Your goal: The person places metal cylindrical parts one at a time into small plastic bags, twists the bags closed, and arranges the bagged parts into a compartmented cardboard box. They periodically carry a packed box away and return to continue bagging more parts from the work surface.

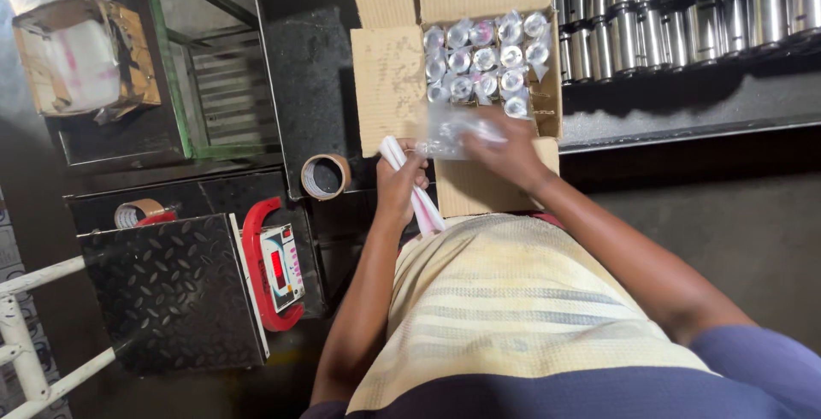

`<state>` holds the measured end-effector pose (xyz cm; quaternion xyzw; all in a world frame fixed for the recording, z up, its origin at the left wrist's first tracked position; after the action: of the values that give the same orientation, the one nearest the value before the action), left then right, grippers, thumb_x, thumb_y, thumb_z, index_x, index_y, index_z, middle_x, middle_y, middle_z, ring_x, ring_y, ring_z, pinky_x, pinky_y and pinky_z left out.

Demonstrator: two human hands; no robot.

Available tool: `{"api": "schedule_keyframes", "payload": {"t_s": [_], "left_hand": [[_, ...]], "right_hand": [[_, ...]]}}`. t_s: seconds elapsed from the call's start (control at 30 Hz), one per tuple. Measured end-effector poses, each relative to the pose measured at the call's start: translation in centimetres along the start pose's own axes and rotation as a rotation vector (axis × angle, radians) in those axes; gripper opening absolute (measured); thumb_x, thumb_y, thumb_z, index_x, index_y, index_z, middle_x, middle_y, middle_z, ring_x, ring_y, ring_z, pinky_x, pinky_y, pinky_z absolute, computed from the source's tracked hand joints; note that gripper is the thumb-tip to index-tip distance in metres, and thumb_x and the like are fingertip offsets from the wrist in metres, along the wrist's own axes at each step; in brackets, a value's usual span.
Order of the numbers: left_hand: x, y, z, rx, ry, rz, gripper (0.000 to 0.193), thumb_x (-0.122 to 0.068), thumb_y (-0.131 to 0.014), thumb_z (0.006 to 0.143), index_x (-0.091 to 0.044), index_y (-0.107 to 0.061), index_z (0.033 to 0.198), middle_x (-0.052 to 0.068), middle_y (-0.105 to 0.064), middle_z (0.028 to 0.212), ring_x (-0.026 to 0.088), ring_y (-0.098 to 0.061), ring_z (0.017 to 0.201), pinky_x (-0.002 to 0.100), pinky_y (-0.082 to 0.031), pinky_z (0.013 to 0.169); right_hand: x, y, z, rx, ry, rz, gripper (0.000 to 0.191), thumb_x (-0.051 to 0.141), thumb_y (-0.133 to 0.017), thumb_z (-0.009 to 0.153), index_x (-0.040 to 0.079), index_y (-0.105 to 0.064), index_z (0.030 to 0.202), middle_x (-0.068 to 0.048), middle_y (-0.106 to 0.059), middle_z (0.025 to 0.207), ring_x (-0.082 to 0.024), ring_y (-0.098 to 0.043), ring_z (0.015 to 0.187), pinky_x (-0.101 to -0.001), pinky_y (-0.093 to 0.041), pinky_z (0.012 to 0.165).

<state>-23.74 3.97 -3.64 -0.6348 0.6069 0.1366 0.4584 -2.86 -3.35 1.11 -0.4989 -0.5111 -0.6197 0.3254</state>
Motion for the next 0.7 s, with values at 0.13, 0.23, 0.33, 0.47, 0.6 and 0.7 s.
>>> {"api": "schedule_keyframes", "payload": {"t_s": [0.13, 0.23, 0.33, 0.47, 0.6, 0.7], "left_hand": [[1.1, 1.9, -1.1, 0.134, 0.133, -0.105, 0.034, -0.008, -0.07, 0.092, -0.001, -0.057, 0.123, 0.013, -0.062, 0.092, 0.015, -0.06, 0.066, 0.032, -0.053, 0.062], [1.3, 3.1, -1.6, 0.317, 0.226, -0.086, 0.037, -0.013, -0.065, 0.094, 0.005, -0.057, 0.125, 0.02, -0.07, 0.108, 0.025, -0.073, 0.087, 0.04, -0.062, 0.081], [1.4, 3.0, -1.3, 0.34, 0.079, 0.075, 0.029, -0.011, -0.061, 0.105, 0.014, -0.059, 0.119, 0.028, -0.07, 0.113, 0.032, -0.073, 0.095, 0.047, -0.062, 0.087], [3.1, 2.8, -0.8, 0.237, 0.182, -0.046, 0.034, -0.015, -0.057, 0.095, 0.0, -0.056, 0.126, 0.028, -0.067, 0.121, 0.038, -0.07, 0.094, 0.053, -0.058, 0.082], [4.6, 3.2, -0.3, 0.376, 0.246, 0.009, 0.038, -0.016, -0.059, 0.101, 0.011, -0.048, 0.125, 0.036, -0.061, 0.125, 0.042, -0.067, 0.108, 0.058, -0.055, 0.097], [4.6, 1.5, 0.8, 0.499, 0.147, -0.047, 0.036, -0.006, -0.06, 0.112, 0.02, -0.042, 0.129, 0.029, -0.053, 0.115, 0.038, -0.059, 0.108, 0.054, -0.05, 0.097]], "right_hand": [[-2.7, -3.1, 3.6, 0.446, -0.073, -0.363, 0.058, 0.008, -0.08, 0.078, 0.007, -0.062, 0.134, -0.015, -0.074, 0.104, -0.025, -0.072, 0.093, -0.0346, -0.058, 0.082], [-4.7, 0.7, 1.8, 0.309, -0.095, 0.024, 0.048, 0.005, -0.073, 0.084, 0.003, -0.06, 0.131, -0.013, -0.073, 0.11, -0.019, -0.071, 0.099, -0.0309, -0.059, 0.082], [-7.1, 9.9, -4.8, -0.12, -0.169, 0.38, 0.037, 0.008, -0.069, 0.093, 0.0, -0.058, 0.128, -0.012, -0.073, 0.112, -0.013, -0.074, 0.105, -0.027, -0.062, 0.089], [-8.2, 30.9, -22.4, -1.332, 0.143, -0.058, 0.031, 0.014, -0.066, 0.103, 0.007, -0.05, 0.129, -0.011, -0.053, 0.132, -0.02, -0.06, 0.105, -0.0346, -0.053, 0.088], [-7.4, 47.3, -36.1, -1.705, 0.377, -0.061, 0.059, 0.038, -0.058, 0.113, 0.022, -0.025, 0.159, -0.012, -0.028, 0.171, -0.031, -0.038, 0.151, -0.0427, -0.034, 0.121], [-6.0, 46.8, -32.5, -1.385, 0.448, 0.345, 0.065, 0.047, -0.047, 0.113, 0.0, -0.052, 0.157, -0.021, -0.06, 0.155, -0.025, -0.063, 0.119, -0.0336, -0.049, 0.089]]}}
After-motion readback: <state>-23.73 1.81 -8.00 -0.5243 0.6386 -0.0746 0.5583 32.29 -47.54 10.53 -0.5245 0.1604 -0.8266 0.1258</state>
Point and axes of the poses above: each hand's wrist, its own z-axis towards the middle knuckle, its own y-axis out of the back of the hand, x = y × z, the point moved 3 cm from there along z, towards the middle knuckle
